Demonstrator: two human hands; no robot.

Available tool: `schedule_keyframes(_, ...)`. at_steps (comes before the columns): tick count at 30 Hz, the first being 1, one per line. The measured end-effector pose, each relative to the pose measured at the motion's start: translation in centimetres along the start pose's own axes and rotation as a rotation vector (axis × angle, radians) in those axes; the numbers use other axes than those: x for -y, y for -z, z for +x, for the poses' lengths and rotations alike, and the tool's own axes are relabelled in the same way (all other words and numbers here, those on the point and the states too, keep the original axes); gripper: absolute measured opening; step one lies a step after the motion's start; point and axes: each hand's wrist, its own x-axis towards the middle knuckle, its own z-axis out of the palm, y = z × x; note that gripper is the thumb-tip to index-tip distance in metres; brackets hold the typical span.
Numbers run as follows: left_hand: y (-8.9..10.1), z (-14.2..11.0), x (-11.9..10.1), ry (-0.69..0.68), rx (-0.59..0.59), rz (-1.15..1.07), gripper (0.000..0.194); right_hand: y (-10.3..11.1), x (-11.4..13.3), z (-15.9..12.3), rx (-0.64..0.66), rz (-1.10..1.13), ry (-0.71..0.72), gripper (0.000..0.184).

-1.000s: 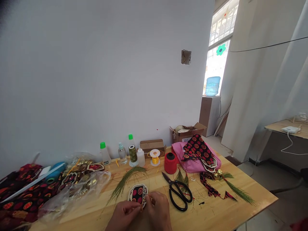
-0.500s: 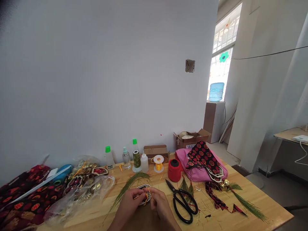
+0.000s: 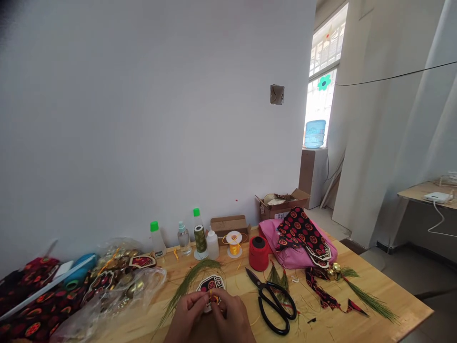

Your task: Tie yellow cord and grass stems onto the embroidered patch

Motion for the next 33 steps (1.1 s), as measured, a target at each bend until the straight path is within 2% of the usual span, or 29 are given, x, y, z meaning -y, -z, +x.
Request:
schedule_keyframes(5,-0.1,0.2,0.2,0.054,0.068,-0.039,0.028,0.4,0.6,0.1,-0.026,-0.18,0.059,0.024)
schedule_keyframes(9,0.1,0.3,0.6,0.035,0.152,0.011,0.028,0.5,0.7,0.1,-0.017,-0.219,0.029,0.024)
schedule_keyframes(15,0.0,0.4,0.5,-0.001,0.065,0.143,0.034,0.7,1.0,0.2,-0.009,-0.246,0.023,0.023)
schedule_keyframes(20,0.0,0.2,0.3,0.077,-0.017,0.139,0.041,0.9,1.6,0.2,-0.004,-0.308,0.037,0.018)
schedule_keyframes(26,0.4,0.0,0.8,0.167,-0.026,0.086,0.042,1.0,1.6,0.1,-0.018,-0.319,0.036,0.016)
schedule_keyframes(33,0.8,0.4,1.4,0.116,0.01,0.023,0.036,0.8,1.3,0.1,-0.024,-0.294,0.095,0.015)
